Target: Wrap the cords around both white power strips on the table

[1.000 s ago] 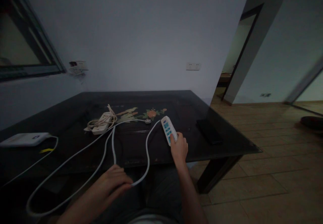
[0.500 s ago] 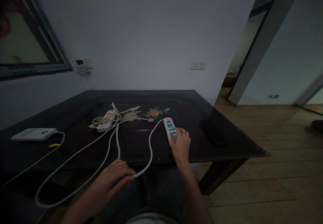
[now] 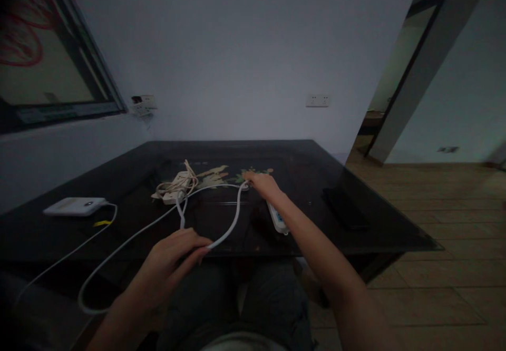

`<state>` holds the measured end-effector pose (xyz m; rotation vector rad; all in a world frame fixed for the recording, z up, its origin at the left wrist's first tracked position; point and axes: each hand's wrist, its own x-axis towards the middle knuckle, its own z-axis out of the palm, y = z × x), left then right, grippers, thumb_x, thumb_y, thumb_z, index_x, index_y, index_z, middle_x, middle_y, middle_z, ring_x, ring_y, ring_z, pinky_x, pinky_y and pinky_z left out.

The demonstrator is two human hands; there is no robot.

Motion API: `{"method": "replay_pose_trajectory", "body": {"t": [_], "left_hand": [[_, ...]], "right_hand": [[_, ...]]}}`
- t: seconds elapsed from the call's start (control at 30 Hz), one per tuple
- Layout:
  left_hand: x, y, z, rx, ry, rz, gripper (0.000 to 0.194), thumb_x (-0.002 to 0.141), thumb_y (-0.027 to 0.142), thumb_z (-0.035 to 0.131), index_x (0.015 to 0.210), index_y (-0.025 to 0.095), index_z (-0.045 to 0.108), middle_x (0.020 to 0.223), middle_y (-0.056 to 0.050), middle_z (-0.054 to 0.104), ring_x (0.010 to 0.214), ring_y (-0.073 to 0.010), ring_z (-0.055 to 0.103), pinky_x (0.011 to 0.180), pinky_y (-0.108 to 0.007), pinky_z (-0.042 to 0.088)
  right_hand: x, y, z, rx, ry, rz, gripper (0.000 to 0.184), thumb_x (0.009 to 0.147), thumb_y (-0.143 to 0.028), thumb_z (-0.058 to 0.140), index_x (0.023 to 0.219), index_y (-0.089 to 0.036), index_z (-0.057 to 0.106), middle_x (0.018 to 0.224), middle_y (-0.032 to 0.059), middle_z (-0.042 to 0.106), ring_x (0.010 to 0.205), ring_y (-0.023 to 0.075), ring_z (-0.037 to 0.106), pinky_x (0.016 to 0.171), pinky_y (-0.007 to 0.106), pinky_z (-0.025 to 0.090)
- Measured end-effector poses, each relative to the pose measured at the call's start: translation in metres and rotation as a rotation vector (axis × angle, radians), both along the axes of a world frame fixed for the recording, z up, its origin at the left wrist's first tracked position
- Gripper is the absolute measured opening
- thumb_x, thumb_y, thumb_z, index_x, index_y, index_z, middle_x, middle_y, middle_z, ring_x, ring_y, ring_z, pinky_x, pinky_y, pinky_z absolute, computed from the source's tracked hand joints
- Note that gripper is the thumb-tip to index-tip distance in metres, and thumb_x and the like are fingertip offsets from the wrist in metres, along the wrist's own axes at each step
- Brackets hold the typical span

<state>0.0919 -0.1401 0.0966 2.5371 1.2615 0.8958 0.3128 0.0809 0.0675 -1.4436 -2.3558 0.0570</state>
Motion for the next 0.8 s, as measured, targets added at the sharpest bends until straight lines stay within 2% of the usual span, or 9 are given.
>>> {"method": "replay_pose_trajectory", "body": {"t": [0.17,0.23,0.37,0.47,0.53,0.67,0.73,0.8], "left_hand": [[-0.001,0.004,-0.003,-0.131,0.066,0.127,0.029,0.096,0.026,0.038,0.113,0.023,0.061,0.106,-0.002,0.070,0.095,-0.0168,0.066,0.083,-0.028,0.049],[-0.005,0.004,-0.003,-0.185,0.082,0.158,0.030,0.096,0.028,0.037,0.112,0.024,0.062,0.106,-0.001,0.071,0.095,-0.0169,0.067,0.082,-0.028,0.050],[-0.020,-0.004,-0.004,-0.220,0.093,0.192,0.032,0.096,0.032,0.036,0.108,0.023,0.064,0.104,-0.002,0.071,0.094,-0.0176,0.067,0.082,-0.027,0.050],[-0.034,-0.019,-0.005,-0.295,0.074,0.204,0.033,0.096,0.031,0.034,0.108,0.023,0.065,0.098,-0.002,0.072,0.089,-0.0166,0.068,0.077,-0.023,0.051],[-0.043,-0.032,-0.006,-0.383,0.048,0.187,0.032,0.096,0.031,0.035,0.105,0.024,0.066,0.092,-0.001,0.072,0.084,-0.0152,0.068,0.072,-0.020,0.051],[-0.050,-0.052,-0.014,-0.508,-0.049,0.146,0.027,0.094,0.032,0.042,0.099,0.025,0.067,0.086,0.002,0.072,0.076,-0.0123,0.066,0.068,-0.017,0.049],[-0.046,-0.055,-0.021,-0.546,-0.085,0.120,0.026,0.093,0.032,0.043,0.090,0.022,0.067,0.077,0.002,0.071,0.068,-0.0109,0.064,0.062,-0.016,0.047],[-0.037,-0.054,-0.028,-0.571,-0.106,0.102,0.027,0.092,0.031,0.044,0.082,0.020,0.067,0.069,0.002,0.069,0.063,-0.0102,0.062,0.059,-0.016,0.044]], "right_hand": [[0.036,0.032,0.009,0.049,0.253,-0.165,0.022,0.089,-0.024,0.049,0.087,-0.016,0.069,0.088,0.0107,0.072,0.088,0.0198,0.067,0.079,0.026,0.044],[0.049,0.043,0.003,0.038,0.370,-0.233,0.022,0.088,-0.022,0.048,0.085,-0.015,0.069,0.084,0.0095,0.072,0.078,0.0169,0.068,0.074,0.023,0.046],[0.071,0.061,-0.019,-0.015,0.617,-0.350,0.025,0.088,-0.018,0.044,0.082,-0.013,0.068,0.080,0.0075,0.071,0.063,0.0131,0.067,0.063,0.021,0.048],[0.085,0.069,-0.037,-0.082,0.788,-0.417,0.022,0.090,-0.021,0.048,0.083,-0.011,0.066,0.080,0.0070,0.069,0.067,0.0139,0.066,0.065,0.025,0.051],[0.092,0.072,-0.047,-0.135,0.900,-0.453,0.020,0.091,-0.027,0.052,0.096,-0.011,0.064,0.093,0.0070,0.067,0.078,0.0154,0.065,0.072,0.031,0.053],[0.096,0.075,-0.064,-0.220,1.124,-0.474,0.033,0.091,-0.034,0.055,0.118,-0.016,0.054,0.116,0.0081,0.058,0.097,0.0193,0.060,0.081,0.040,0.053],[0.094,0.073,-0.069,-0.242,1.212,-0.462,0.032,0.091,-0.033,0.055,0.118,-0.015,0.055,0.115,0.0079,0.059,0.095,0.0188,0.061,0.079,0.039,0.053],[0.092,0.071,-0.070,-0.252,1.277,-0.435,0.027,0.091,-0.031,0.055,0.111,-0.013,0.058,0.104,0.0066,0.062,0.085,0.0157,0.063,0.073,0.034,0.055]]}}
